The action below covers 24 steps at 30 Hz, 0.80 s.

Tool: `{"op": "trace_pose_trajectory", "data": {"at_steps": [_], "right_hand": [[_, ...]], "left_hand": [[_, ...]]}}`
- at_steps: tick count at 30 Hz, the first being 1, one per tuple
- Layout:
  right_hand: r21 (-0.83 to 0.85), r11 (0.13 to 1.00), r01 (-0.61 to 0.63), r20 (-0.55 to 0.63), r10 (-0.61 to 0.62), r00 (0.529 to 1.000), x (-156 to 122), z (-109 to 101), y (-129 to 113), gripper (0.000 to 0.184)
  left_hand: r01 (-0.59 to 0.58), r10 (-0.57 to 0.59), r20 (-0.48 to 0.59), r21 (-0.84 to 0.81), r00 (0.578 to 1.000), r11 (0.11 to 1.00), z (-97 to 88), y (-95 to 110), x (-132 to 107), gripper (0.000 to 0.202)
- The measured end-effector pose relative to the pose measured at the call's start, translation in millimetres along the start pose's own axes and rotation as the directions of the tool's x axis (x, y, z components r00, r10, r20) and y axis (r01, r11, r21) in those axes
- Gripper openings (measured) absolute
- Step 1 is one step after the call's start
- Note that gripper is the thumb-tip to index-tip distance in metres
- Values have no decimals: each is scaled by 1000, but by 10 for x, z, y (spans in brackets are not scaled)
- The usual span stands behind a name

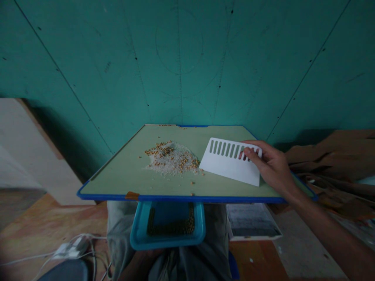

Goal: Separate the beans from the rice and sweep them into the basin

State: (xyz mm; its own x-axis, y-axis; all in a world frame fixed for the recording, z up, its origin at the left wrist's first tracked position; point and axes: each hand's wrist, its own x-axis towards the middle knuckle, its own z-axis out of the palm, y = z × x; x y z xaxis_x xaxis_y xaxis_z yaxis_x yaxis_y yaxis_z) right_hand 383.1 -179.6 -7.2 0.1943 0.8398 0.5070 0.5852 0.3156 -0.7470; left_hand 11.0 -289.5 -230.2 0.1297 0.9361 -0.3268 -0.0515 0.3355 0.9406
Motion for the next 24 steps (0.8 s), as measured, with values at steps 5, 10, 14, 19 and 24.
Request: {"op": "trace_pose_trajectory", "data": {"at_steps": [5, 10, 14, 19, 24], "right_hand": [[26, 999, 18, -14, -17, 1000, -45, 12, -7, 32], [54, 998, 19, -29, -18, 999, -68, 26, -1, 31], [61, 998, -15, -15, 16, 1000, -58, 47, 10, 33], [87, 996, -36, -15, 38, 999, -27, 97, 3, 35], [134, 990, -45, 10, 44, 999, -25, 147, -43, 33]], "left_hand": [[-13, 13, 27, 7, 1000, 1000, 21, 22, -30, 35], [-24, 24, 26, 4, 999, 1000, 13, 89, -69, 35], [-15, 15, 38, 4, 999, 1000, 8, 128, -68, 31], [-6, 6, 31, -4, 1000, 1000, 8, 111, -31, 31], [0, 0, 16, -9, 1000, 1000, 22, 69, -28, 31]]}}
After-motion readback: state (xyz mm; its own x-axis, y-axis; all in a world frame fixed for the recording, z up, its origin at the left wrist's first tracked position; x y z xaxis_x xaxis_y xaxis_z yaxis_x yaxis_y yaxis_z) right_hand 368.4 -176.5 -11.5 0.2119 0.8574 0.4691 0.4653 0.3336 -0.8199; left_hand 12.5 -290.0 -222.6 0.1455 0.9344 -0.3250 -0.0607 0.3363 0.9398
